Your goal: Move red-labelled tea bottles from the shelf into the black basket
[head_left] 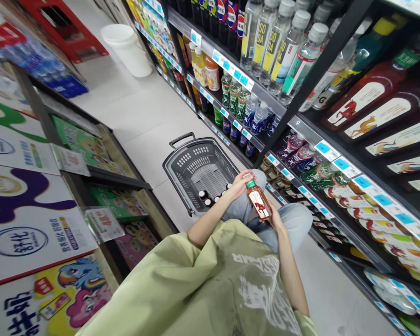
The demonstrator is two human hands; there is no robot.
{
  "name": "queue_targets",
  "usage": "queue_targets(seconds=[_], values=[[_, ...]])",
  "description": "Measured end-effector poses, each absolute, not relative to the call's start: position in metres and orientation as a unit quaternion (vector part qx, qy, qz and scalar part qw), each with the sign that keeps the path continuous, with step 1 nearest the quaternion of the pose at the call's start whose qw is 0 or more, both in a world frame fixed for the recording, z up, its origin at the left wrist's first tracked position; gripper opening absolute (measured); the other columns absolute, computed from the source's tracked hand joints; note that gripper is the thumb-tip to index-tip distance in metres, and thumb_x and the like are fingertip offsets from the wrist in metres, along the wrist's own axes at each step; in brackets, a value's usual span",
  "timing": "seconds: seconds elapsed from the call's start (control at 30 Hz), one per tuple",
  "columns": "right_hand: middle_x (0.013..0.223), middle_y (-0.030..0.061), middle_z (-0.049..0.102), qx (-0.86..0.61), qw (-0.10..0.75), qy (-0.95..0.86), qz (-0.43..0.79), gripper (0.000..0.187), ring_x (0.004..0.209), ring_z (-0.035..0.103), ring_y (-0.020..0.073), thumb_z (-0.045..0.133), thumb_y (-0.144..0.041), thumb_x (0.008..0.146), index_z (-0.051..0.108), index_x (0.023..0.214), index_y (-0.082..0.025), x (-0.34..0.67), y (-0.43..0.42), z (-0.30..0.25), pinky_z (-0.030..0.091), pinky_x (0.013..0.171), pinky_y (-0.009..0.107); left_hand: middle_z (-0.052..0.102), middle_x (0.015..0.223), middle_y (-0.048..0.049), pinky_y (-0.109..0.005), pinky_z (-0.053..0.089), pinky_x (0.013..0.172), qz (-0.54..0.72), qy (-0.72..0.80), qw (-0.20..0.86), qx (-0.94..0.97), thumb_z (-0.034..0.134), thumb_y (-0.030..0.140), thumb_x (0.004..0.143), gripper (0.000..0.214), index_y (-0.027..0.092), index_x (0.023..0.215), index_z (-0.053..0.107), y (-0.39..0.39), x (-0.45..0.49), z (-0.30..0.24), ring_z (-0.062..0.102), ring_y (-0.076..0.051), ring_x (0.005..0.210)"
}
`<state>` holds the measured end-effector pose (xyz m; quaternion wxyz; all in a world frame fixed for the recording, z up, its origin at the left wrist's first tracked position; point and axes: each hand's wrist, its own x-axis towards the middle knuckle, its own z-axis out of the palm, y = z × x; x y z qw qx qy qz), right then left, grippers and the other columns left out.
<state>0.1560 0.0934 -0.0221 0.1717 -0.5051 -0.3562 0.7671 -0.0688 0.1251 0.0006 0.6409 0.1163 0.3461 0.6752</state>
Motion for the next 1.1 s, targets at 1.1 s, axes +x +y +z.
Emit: queue_targets(seconds=[1.1], values=[[0.092, 0.0092, 0.079, -0.512, 0.214, -0.365, 0.748, 0.077, 0.06, 0.069, 0.021, 0.075, -0.08, 0.071, 0.068, 0.117, -0.019, 0.156, 0.091, -0.029, 0.048, 0.046, 0.028, 0.052, 0.067, 0.0058, -0.023, 0.035, 0.051, 0.477, 0.649, 0.496, 0.324, 0.079, 0.047, 0.071, 0.035, 0.022, 0.08, 0.057, 0.063, -0.113, 0.052, 0.045, -0.011, 0.057]])
